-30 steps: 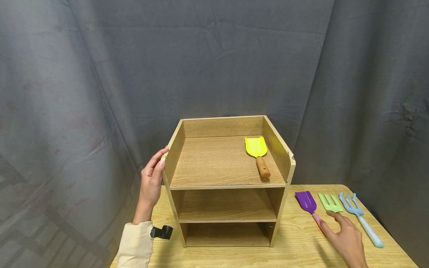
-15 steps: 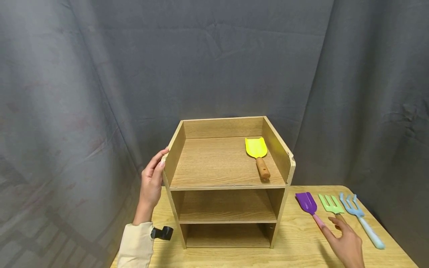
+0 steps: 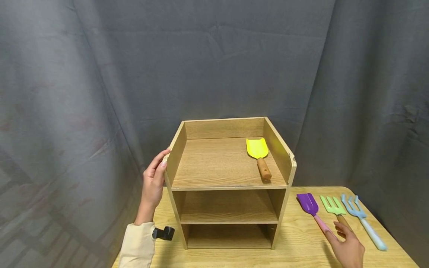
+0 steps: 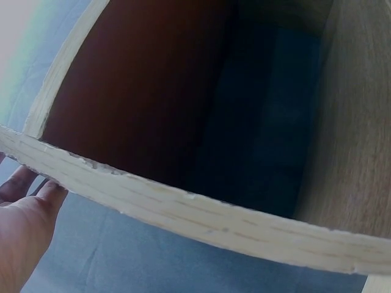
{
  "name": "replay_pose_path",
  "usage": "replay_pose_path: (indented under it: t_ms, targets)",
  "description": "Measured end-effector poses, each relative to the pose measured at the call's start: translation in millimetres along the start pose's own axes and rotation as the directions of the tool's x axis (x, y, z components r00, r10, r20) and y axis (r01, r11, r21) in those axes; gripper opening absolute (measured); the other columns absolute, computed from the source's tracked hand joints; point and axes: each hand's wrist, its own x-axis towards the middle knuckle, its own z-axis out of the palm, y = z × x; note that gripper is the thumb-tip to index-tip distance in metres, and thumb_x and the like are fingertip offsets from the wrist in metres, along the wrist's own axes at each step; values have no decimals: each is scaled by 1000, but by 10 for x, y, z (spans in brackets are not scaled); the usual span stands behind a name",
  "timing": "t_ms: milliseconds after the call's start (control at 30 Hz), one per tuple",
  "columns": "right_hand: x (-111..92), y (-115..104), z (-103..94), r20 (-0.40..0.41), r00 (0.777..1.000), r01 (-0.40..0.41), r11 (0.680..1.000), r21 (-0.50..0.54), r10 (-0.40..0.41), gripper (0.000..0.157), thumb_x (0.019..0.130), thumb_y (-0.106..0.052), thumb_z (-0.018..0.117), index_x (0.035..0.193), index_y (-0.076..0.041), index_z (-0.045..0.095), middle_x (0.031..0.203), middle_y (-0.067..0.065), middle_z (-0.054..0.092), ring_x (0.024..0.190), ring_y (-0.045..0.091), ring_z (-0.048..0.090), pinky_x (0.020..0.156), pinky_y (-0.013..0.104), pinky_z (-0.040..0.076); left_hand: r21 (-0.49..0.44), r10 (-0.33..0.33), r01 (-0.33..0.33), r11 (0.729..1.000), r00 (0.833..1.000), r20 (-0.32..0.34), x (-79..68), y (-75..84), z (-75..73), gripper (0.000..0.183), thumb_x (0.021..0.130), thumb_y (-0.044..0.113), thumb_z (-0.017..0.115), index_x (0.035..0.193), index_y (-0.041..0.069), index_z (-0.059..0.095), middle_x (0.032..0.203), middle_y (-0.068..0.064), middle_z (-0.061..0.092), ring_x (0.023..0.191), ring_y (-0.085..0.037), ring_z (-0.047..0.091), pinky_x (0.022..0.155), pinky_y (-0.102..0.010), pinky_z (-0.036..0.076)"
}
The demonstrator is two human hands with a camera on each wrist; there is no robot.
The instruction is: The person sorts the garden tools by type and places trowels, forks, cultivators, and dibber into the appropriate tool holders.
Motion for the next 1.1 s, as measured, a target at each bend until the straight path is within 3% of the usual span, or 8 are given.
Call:
replay_pose_path:
  t_ms: [100, 300, 567, 700, 900, 1100]
  targets:
    - [-8, 53, 36, -11, 1000, -29, 999, 23, 29, 49, 90, -24, 67, 125, 8, 54, 122, 35, 54, 107, 49, 54, 93, 61, 29, 4, -1, 1, 1000, 1000, -6, -5, -4, -6, 37, 103, 10, 42, 136, -7, 48, 138, -15, 50, 116, -22, 52, 89, -26, 46]
    - [-39, 116, 86, -61, 994, -92, 995, 41, 94, 47, 88, -22, 69, 123, 8, 57, 120, 33, 56, 104, 48, 57, 90, 54, 36, 0, 8, -8, 1000, 1000, -2, 2, -1, -8, 37, 103, 10, 42, 136, -8, 48, 138, -16, 50, 116, -22, 52, 89, -26, 46]
    - [-25, 169, 123, 31, 981, -191, 981, 33, 190, 58, 90, -33, 65, 127, 9, 51, 127, 33, 52, 107, 49, 55, 98, 59, 25, 4, 7, -7, 1000, 1000, -4, -3, -6, -8, 37, 103, 10, 42, 136, -7, 48, 138, -15, 50, 116, -22, 52, 89, -27, 46]
    - [-26, 211, 158, 42, 979, -201, 979, 22, 200, 57, 89, -32, 64, 126, 9, 51, 125, 33, 52, 108, 48, 54, 96, 59, 25, 4, 3, -3, 1000, 1000, -7, -4, -8, -4, 37, 103, 10, 42, 136, -7, 48, 138, -16, 49, 116, -23, 52, 89, -27, 47]
    - [-38, 265, 179, 14, 985, -170, 985, -19, 171, 52, 87, -27, 66, 118, 12, 53, 106, 32, 62, 97, 48, 58, 90, 56, 28, -8, 7, -7, 1000, 1000, -4, 3, -11, 3, 37, 104, 10, 41, 136, -7, 48, 138, -16, 49, 115, -23, 52, 88, -27, 47]
    - [-30, 283, 167, 59, 977, -206, 979, -7, 206, 56, 88, -30, 65, 121, 13, 50, 99, 30, 65, 100, 50, 55, 93, 57, 23, -16, 8, -8, 1000, 1000, -6, 2, -9, 3, 37, 103, 10, 42, 136, -7, 48, 138, -16, 50, 115, -23, 52, 88, -27, 47]
